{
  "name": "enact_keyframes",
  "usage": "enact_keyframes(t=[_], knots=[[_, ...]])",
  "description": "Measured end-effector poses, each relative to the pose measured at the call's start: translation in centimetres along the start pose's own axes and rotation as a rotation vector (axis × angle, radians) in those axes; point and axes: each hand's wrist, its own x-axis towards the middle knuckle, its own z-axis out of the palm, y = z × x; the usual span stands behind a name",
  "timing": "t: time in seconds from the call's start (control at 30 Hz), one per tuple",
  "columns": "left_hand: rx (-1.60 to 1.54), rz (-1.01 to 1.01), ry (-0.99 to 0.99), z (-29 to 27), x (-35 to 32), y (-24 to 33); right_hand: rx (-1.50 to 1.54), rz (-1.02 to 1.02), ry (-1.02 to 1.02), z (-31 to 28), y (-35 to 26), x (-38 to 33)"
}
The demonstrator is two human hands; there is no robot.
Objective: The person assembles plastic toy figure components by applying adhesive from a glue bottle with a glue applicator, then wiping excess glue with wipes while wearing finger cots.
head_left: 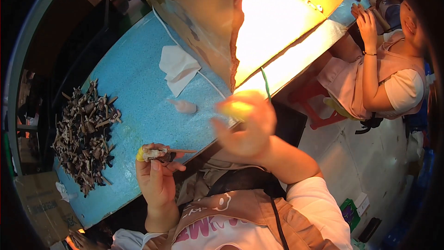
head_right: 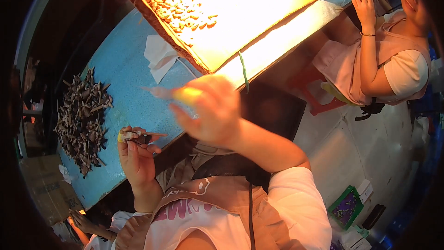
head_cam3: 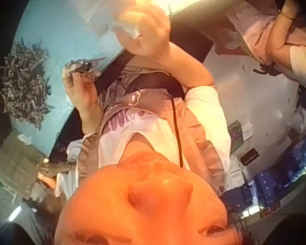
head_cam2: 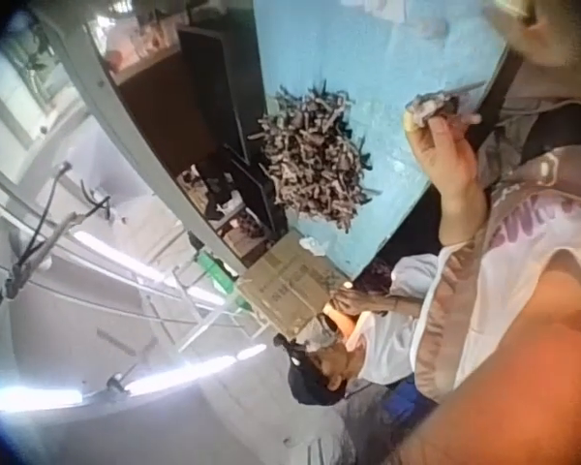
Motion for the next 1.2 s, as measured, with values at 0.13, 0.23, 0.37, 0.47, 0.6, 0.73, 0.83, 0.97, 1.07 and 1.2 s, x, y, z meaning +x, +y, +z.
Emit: enact_keyframes(t=[0.13, 0.23, 0.37, 0.47, 0.6, 0.73, 0.83, 0.97, 1.07, 1.2], knots=[[0.042, -0.028, -0.011, 0.7, 0.5, -0.3, -0.269, 0.024, 0.047, -1.8, 8.8, 4.0], [0.051, -0.075, -0.085, 1.4, 0.6, -0.3, -0.53, 0.441, -0.646, -1.5, 11.4, 7.0], [0.052, -0.107, -0.082, 2.0, 0.1, -0.5, -0.652, 0.236, -0.685, -0.4, 15.2, 6.8], [0.066, -0.141, -0.089, 2.4, -0.3, -0.5, -0.837, 0.21, -0.84, -1.1, 15.3, 7.3], [0.111, -0.184, -0.106, 2.5, -0.5, -0.6, -0.831, 0.385, -1.092, -3.4, 11.6, 8.3], [0.035, -0.24, -0.246, 2.6, -0.2, -1.0, 0.298, 0.755, -0.307, -6.9, 10.2, 3.1], [0.098, -0.297, -0.301, 3.1, 0.4, -1.4, 0.674, 0.9, -0.121, -7.6, 3.6, 0.4], [-0.092, -0.375, -0.378, 5.6, 1.0, -1.8, 0.768, 0.796, -0.133, -7.5, -1.6, -2.5], [-0.044, -0.354, -0.424, 5.8, 1.1, -2.3, 0.754, 0.815, -0.093, -6.9, -3.4, -3.0], [0.13, -0.151, -0.4, 4.6, 0.5, -3.1, 0.614, 0.566, -0.162, -5.1, -3.1, -2.6]])
